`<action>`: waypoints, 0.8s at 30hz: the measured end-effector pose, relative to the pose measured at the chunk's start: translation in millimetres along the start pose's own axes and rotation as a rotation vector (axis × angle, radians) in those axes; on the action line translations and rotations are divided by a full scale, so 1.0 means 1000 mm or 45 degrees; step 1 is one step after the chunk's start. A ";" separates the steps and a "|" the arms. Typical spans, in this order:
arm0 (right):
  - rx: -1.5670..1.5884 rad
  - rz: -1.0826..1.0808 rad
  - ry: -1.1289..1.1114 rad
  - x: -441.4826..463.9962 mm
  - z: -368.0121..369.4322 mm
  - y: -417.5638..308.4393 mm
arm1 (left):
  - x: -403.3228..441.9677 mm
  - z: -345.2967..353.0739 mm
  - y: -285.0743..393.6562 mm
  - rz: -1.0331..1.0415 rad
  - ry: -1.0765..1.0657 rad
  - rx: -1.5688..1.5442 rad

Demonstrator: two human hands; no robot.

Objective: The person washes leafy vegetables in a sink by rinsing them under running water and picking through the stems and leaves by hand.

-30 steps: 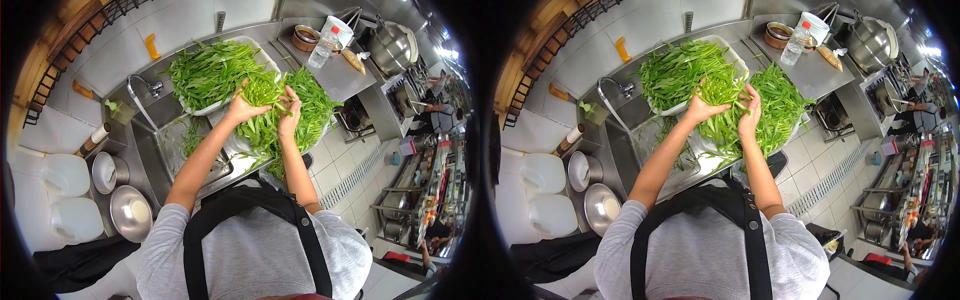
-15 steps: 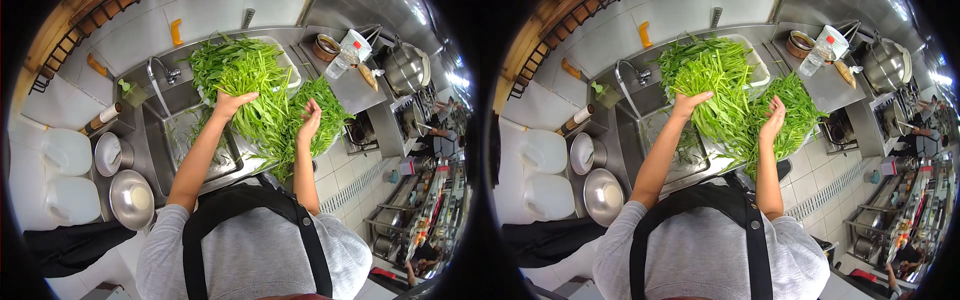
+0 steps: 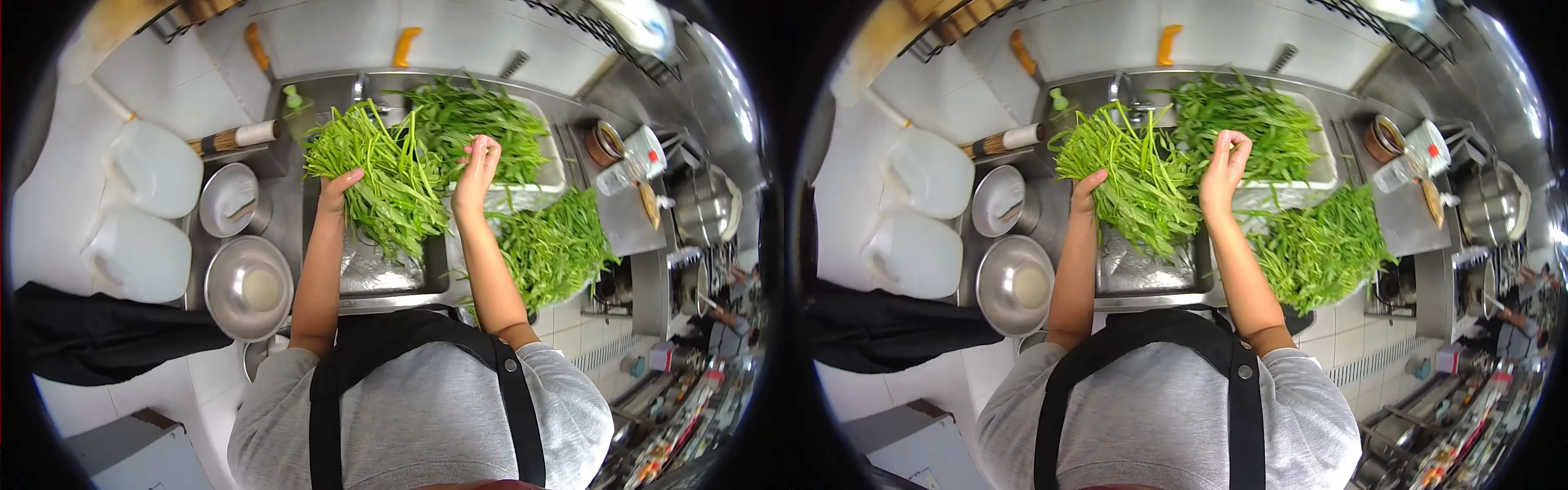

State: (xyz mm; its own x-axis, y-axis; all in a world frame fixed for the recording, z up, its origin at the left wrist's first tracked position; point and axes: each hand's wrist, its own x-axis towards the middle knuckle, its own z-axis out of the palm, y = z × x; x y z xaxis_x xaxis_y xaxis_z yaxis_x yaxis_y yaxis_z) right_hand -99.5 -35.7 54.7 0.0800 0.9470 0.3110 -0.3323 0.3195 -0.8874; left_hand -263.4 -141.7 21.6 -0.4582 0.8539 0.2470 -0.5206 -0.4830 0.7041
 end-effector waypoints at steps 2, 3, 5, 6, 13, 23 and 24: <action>-0.117 0.488 -0.176 -0.005 0.019 0.003 | -0.001 -0.028 0.012 0.009 -0.033 -0.049; 0.113 0.654 -0.406 0.002 0.022 0.040 | -0.001 -0.052 0.009 -0.033 -0.025 -0.070; 0.300 1.085 -0.703 0.003 0.044 0.045 | -0.003 -0.066 0.016 -0.109 -0.004 -0.154; 0.413 1.244 -0.837 0.003 0.055 0.048 | -0.003 -0.075 0.016 -0.102 0.001 -0.150; 0.266 1.318 -1.251 0.008 0.116 0.099 | 0.003 -0.077 0.027 -0.254 -0.156 -0.512; -0.169 1.078 -0.824 0.012 0.126 0.160 | 0.003 -0.152 -0.046 -0.457 -0.033 -0.810; -0.131 0.954 -1.014 0.018 0.126 0.166 | 0.004 -0.162 -0.055 -0.493 0.028 -0.763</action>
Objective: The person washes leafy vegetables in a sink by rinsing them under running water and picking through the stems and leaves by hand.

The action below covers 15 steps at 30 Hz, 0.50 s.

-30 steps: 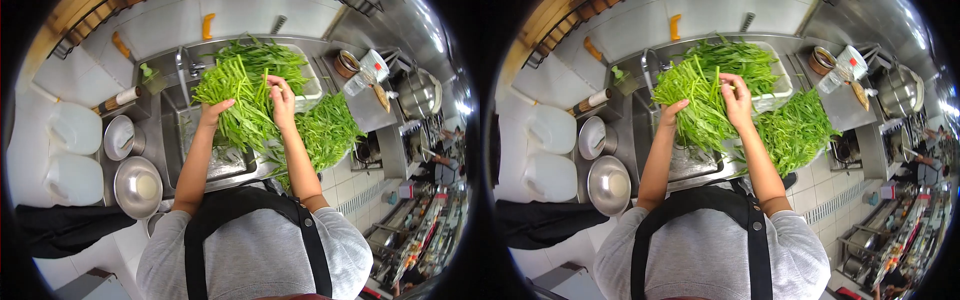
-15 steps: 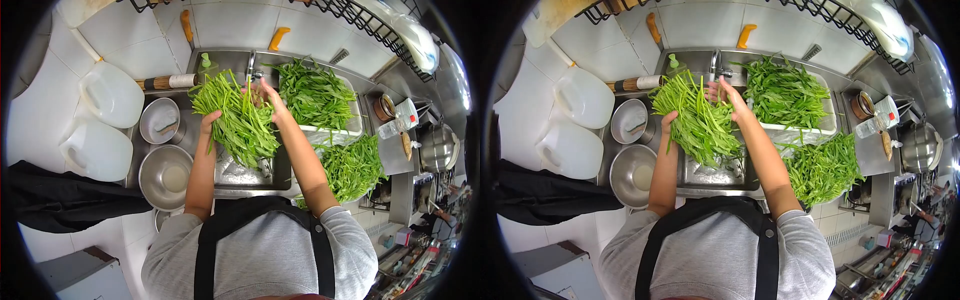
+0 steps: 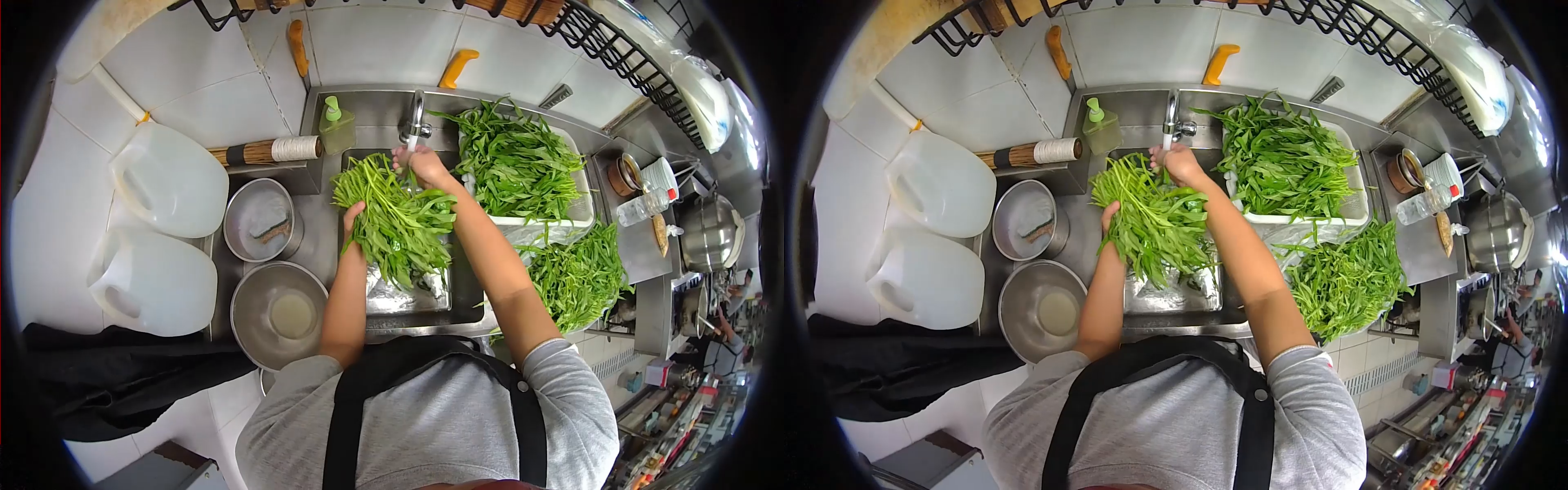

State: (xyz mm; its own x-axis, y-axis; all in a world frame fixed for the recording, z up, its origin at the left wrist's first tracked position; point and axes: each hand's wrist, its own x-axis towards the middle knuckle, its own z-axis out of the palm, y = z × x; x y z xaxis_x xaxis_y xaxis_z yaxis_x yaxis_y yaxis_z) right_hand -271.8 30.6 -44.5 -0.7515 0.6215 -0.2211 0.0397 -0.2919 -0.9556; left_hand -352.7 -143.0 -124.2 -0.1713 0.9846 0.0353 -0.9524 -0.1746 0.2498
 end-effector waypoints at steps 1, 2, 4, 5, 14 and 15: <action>-0.121 -0.012 0.014 0.002 -0.001 -0.004 | 0.000 0.010 -0.006 0.047 0.158 0.023; -0.126 -0.010 0.015 0.002 -0.004 -0.008 | 0.005 0.005 -0.011 0.047 0.157 0.017; -0.574 -0.031 -0.005 0.001 -0.012 -0.016 | 0.018 -0.008 -0.018 0.014 0.416 0.032; -0.784 0.016 0.110 0.002 -0.013 -0.017 | 0.024 -0.011 -0.023 0.041 0.481 0.044; -0.600 0.519 0.090 -0.002 -0.016 -0.003 | 0.036 0.018 -0.032 0.055 -0.239 -0.126; -0.568 0.554 0.076 -0.006 -0.013 -0.004 | 0.029 0.026 -0.032 0.065 -0.222 -0.101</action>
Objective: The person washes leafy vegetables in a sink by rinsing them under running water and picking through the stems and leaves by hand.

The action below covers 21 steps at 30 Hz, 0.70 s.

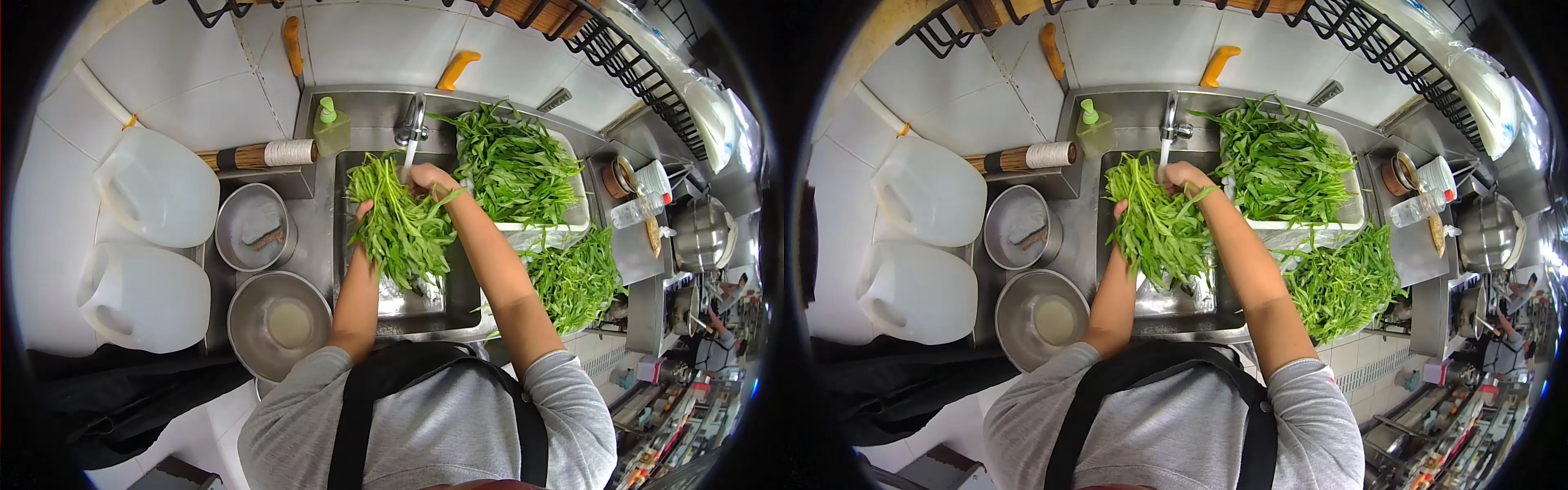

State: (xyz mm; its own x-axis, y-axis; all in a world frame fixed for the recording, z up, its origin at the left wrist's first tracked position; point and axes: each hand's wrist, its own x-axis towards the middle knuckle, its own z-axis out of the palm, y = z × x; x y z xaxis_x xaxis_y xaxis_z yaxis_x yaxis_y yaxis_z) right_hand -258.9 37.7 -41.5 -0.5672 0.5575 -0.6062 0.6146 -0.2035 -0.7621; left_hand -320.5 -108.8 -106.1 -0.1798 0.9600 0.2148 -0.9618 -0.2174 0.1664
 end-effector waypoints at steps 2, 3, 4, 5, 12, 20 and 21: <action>0.051 0.061 -0.060 -0.007 0.005 -0.003 | -0.022 0.018 0.003 0.021 0.138 0.153; 0.048 0.061 -0.067 -0.008 0.007 -0.006 | -0.036 0.030 0.005 0.037 0.237 0.308; 0.019 0.105 -0.095 -0.009 0.008 -0.008 | -0.050 0.045 0.008 0.051 0.349 0.508; -0.010 0.149 -0.122 -0.011 0.009 -0.010 | -0.068 0.062 0.007 0.046 0.441 0.722; 0.714 -0.047 0.165 0.010 0.002 0.008 | -0.132 0.153 0.010 -0.180 1.010 1.843; 1.153 -0.407 0.694 -0.002 -0.009 0.003 | -0.135 0.157 0.015 -0.181 0.926 1.976; 1.155 -0.407 0.697 -0.006 -0.008 -0.002 | -0.128 0.152 0.011 -0.128 0.812 2.427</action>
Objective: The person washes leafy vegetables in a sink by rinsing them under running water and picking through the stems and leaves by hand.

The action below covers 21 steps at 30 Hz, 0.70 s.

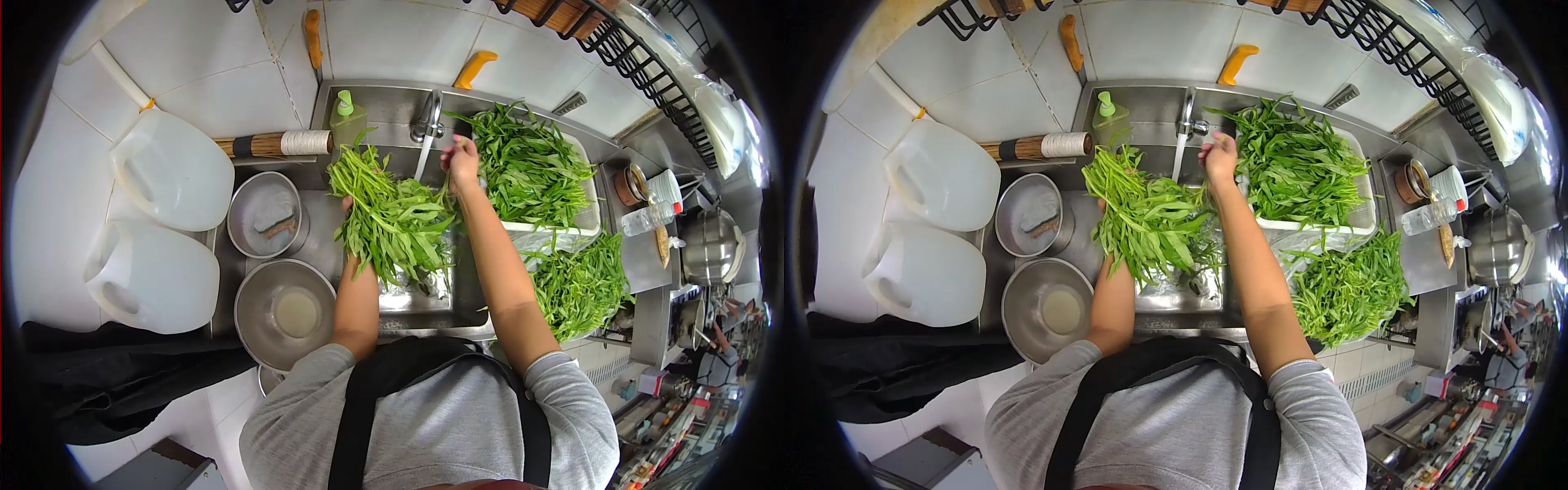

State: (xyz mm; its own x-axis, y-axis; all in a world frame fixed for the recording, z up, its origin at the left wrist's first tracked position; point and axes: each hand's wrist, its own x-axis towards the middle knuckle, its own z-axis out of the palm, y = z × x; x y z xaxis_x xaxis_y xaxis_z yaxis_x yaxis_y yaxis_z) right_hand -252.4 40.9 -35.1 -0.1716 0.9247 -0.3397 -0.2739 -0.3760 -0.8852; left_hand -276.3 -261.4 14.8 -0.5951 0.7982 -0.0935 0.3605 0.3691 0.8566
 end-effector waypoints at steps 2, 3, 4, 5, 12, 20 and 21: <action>-0.426 -0.209 -0.494 -0.003 0.003 -0.003 | 0.033 0.018 -0.021 0.249 0.033 0.125; -0.495 -0.167 -0.586 -0.008 0.009 -0.004 | 0.073 0.030 -0.036 0.202 -0.159 -0.897; -0.493 -0.170 -0.580 -0.008 0.013 -0.002 | 0.115 0.043 -0.046 0.070 -0.428 -1.989; -0.613 -0.273 -0.788 -0.008 0.018 -0.001 | 0.139 0.053 -0.051 0.065 -0.526 -2.181; -1.374 -0.836 -1.243 -0.070 0.030 -0.032 | 0.200 0.101 -0.101 0.083 -0.549 -2.326; -1.141 -1.144 -0.479 -0.120 0.013 -0.098 | 0.197 0.094 -0.118 -0.100 -0.388 -2.320; -1.197 -1.181 -0.383 -0.121 0.008 -0.107 | 0.196 0.091 -0.117 -0.125 -0.386 -2.321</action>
State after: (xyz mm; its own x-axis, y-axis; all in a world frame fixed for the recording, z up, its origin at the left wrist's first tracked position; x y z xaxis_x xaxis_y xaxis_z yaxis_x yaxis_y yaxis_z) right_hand -209.8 -30.9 103.3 -0.5101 0.7198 0.4708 0.3235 0.6677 -0.6704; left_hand -369.2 -104.8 -149.7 -0.3557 0.9319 -0.0708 -0.9122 -0.3297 0.2433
